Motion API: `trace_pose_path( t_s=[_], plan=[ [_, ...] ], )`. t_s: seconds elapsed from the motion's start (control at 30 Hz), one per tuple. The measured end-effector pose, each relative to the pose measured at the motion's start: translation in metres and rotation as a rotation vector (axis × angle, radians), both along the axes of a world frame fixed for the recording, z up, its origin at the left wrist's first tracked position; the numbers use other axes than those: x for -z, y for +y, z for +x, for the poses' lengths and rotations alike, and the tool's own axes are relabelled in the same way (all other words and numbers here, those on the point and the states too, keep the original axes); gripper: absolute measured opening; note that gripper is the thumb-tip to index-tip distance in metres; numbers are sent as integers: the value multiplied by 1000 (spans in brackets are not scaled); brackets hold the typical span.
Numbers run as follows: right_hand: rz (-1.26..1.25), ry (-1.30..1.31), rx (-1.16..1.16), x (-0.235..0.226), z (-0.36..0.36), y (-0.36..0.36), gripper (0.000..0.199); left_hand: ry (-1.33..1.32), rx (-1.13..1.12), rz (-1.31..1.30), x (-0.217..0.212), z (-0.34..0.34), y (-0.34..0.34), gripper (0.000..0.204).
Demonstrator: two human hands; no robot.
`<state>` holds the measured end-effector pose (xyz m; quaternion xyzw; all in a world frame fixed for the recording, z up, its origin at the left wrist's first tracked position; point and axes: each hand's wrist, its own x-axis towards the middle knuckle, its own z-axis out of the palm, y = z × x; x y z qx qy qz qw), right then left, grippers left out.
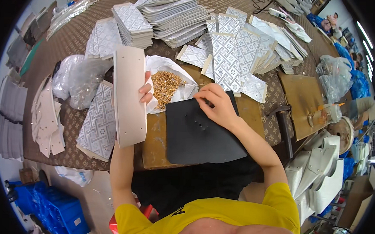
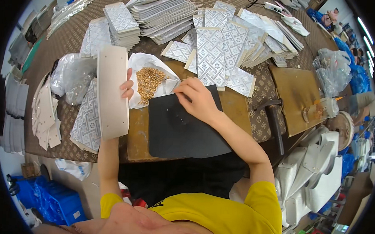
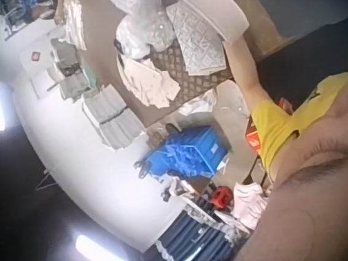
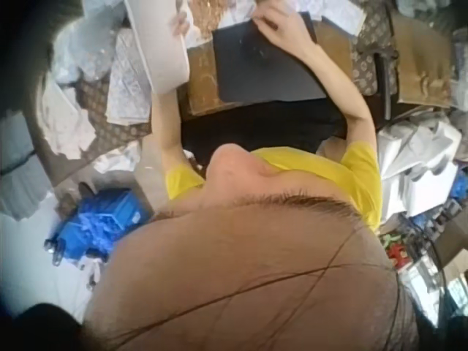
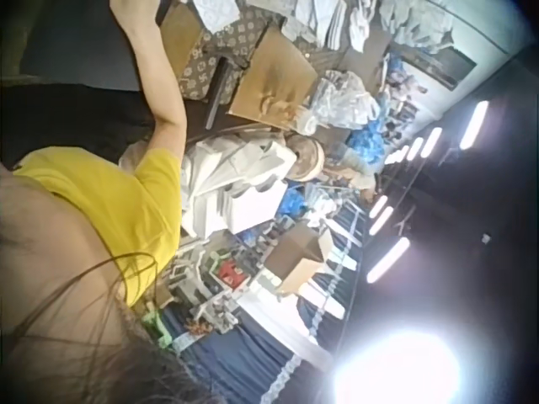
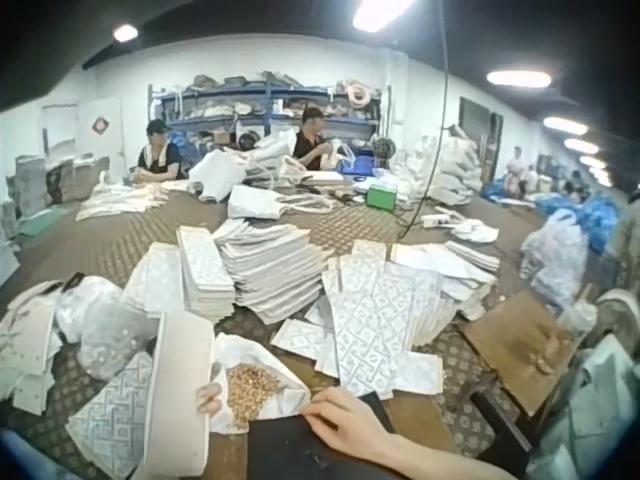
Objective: Installing metal rivets into white material components using a hand punch and hammer.
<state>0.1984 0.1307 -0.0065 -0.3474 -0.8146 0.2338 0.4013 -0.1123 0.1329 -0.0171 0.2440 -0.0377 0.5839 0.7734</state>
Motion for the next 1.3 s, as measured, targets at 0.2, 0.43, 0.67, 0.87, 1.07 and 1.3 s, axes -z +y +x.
trace_pose_path(
  t_s=[0.2, 0.43, 0.67, 0.87, 1.07, 1.3],
  plan=[
    [356, -234, -114, -4, -22, 10, 13, -33, 4, -75, -20, 16, -9, 91],
    [334, -360, -55, 32, -37, 14, 10, -38, 70, 7, 4, 0, -11, 95],
    [267, -313, -45, 20, -22, 14, 12, 12, -47, -61, -16, 7, -20, 90],
    [266, -221, -81, -18, -3, -5, 11, -31, -122, 56, -22, -21, -18, 83],
    [167, -234, -59, -14, 2, -6, 10, -51, -217, 91, -30, -13, -12, 75],
    [370, -298, -79, -10, -23, 12, 10, -34, -252, -18, -24, -1, -24, 71]
  ],
)
